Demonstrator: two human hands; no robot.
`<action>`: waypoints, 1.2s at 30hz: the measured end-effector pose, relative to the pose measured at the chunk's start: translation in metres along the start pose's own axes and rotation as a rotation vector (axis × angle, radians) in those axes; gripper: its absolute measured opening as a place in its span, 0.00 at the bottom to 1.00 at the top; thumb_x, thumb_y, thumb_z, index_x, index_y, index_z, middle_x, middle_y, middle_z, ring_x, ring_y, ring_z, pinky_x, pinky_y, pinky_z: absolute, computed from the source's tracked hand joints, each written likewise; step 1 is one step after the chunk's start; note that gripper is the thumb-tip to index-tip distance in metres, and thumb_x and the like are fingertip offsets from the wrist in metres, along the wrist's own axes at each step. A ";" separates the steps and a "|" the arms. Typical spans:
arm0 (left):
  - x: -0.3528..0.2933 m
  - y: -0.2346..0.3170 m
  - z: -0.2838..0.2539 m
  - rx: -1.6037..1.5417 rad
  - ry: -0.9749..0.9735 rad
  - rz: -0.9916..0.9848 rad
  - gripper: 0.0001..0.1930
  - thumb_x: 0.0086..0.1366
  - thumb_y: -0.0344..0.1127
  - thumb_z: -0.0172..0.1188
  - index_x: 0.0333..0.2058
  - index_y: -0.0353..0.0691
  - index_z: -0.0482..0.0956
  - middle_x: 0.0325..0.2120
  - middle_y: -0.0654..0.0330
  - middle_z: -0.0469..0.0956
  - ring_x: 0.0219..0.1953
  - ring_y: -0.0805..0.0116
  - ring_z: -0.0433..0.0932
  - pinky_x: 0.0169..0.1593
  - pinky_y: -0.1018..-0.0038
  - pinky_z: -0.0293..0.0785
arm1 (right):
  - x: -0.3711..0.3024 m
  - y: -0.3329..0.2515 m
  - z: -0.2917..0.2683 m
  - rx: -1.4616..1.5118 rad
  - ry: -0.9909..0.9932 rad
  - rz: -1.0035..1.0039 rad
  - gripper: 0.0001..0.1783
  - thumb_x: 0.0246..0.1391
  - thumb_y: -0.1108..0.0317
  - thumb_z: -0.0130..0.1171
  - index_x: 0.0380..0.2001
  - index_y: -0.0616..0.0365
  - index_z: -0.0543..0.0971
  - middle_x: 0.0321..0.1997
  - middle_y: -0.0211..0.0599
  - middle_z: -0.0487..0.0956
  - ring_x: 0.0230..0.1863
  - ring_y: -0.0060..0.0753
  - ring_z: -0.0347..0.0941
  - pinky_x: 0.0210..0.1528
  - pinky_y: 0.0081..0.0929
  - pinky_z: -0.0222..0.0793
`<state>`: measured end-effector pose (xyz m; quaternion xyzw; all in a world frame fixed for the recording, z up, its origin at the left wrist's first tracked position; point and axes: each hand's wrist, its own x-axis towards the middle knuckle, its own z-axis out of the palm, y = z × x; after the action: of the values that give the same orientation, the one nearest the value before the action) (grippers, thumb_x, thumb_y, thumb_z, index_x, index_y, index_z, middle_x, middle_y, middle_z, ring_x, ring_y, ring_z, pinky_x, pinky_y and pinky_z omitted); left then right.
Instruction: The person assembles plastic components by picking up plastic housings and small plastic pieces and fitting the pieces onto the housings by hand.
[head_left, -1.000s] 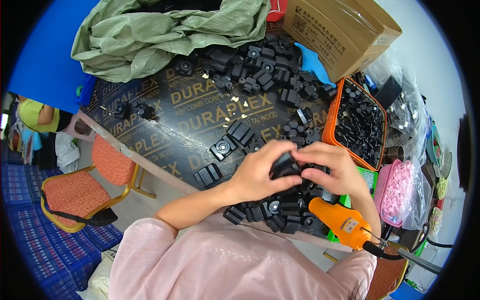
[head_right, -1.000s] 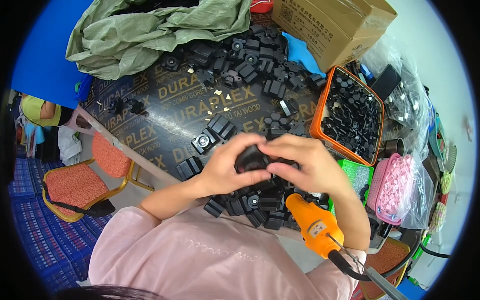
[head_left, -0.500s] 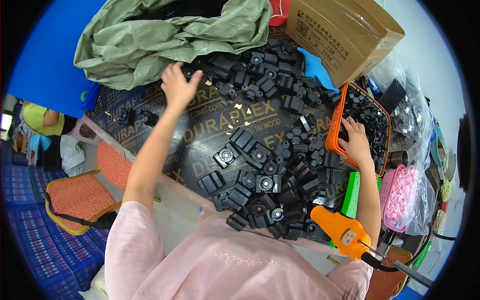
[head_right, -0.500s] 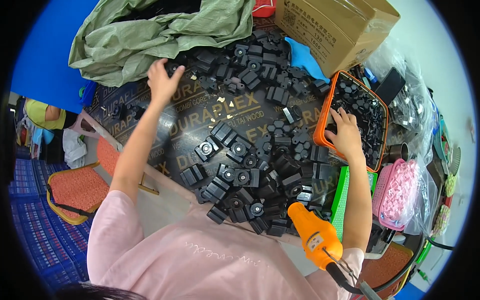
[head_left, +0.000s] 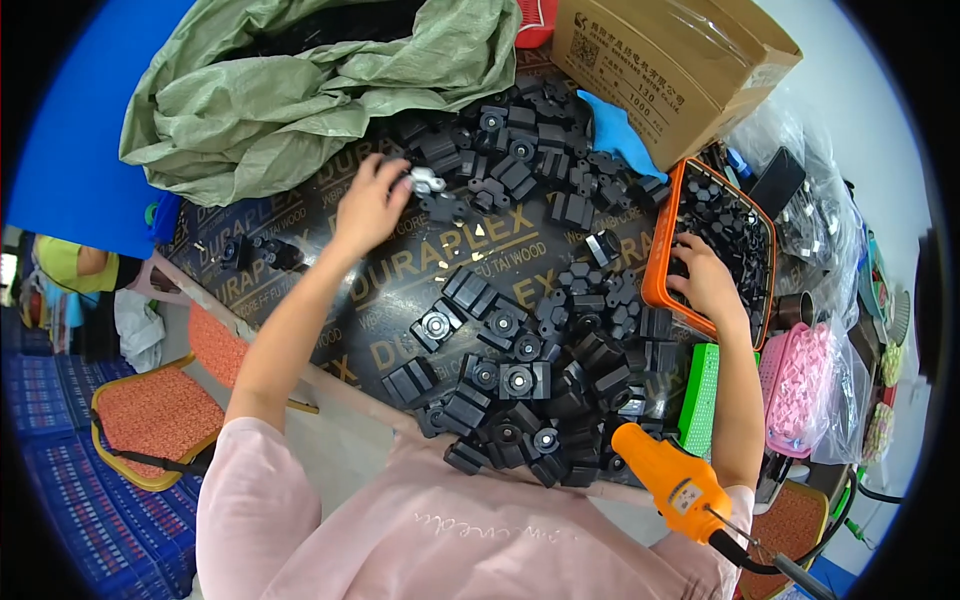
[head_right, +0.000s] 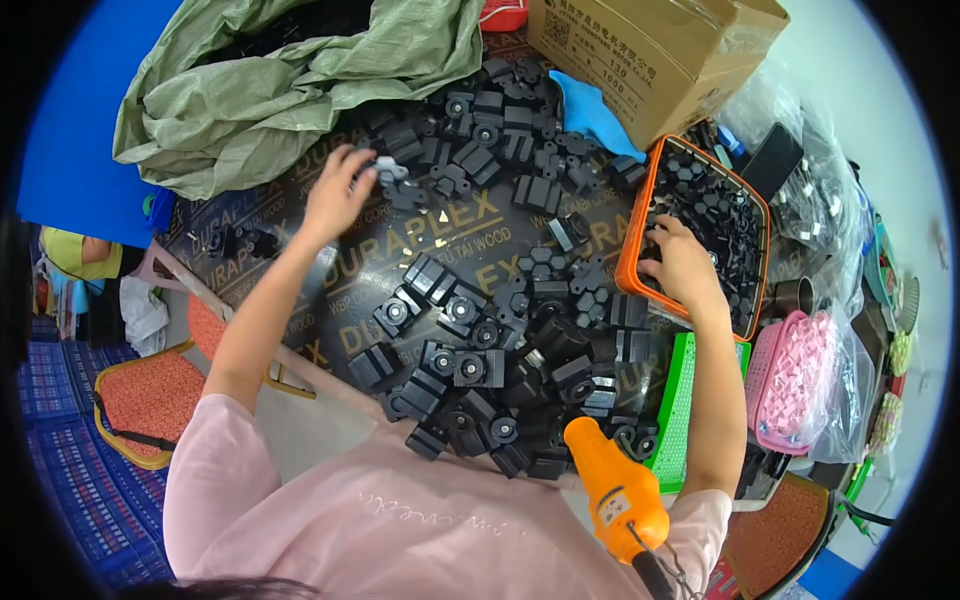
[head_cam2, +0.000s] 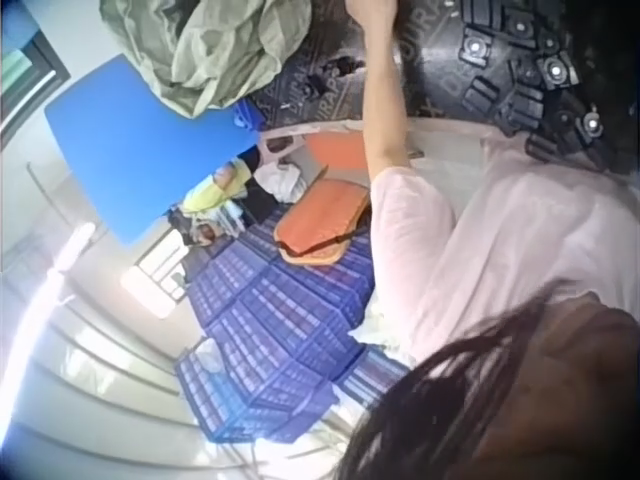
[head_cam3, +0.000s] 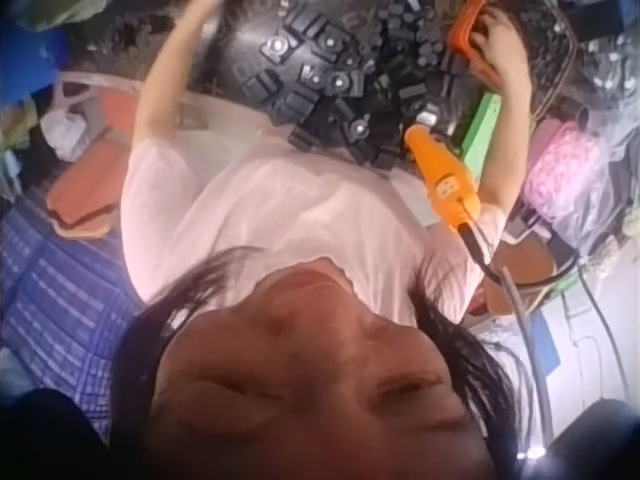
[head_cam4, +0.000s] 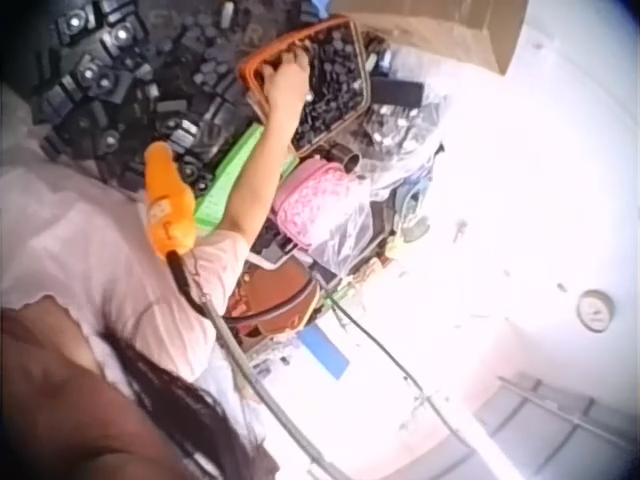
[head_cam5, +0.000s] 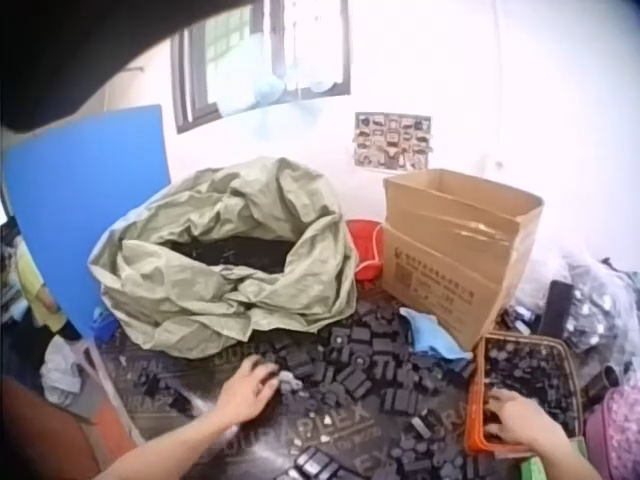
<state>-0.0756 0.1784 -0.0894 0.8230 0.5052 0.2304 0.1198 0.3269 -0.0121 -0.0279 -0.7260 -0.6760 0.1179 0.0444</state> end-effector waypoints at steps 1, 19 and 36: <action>-0.012 0.017 -0.006 -0.059 -0.077 0.024 0.18 0.59 0.46 0.52 0.47 0.49 0.70 0.51 0.48 0.63 0.49 0.48 0.68 0.48 0.63 0.68 | -0.005 -0.002 -0.001 -0.030 0.005 0.033 0.15 0.37 0.70 0.62 0.33 0.61 0.78 0.48 0.41 0.71 0.47 0.45 0.68 0.49 0.34 0.65; -0.046 0.083 -0.036 -2.122 -0.450 -0.652 0.24 0.62 0.51 0.44 0.43 0.32 0.68 0.41 0.46 0.71 0.41 0.51 0.72 0.45 0.58 0.68 | -0.008 0.017 -0.005 1.574 0.487 0.308 0.04 0.51 0.73 0.47 0.24 0.57 0.67 0.36 0.44 0.77 0.37 0.35 0.75 0.40 0.26 0.70; -0.077 0.176 -0.034 -2.086 -0.747 -0.615 0.27 0.63 0.59 0.38 0.47 0.41 0.67 0.43 0.49 0.69 0.28 0.59 0.75 0.19 0.71 0.72 | -0.022 -0.121 -0.041 1.462 0.071 0.168 0.12 0.52 0.70 0.54 0.42 0.57 0.71 0.31 0.27 0.74 0.29 0.13 0.69 0.22 0.09 0.66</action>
<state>0.0147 0.0277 -0.0042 0.1823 0.1812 0.2393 0.9363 0.2177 -0.0203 0.0409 -0.5638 -0.3650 0.5180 0.5298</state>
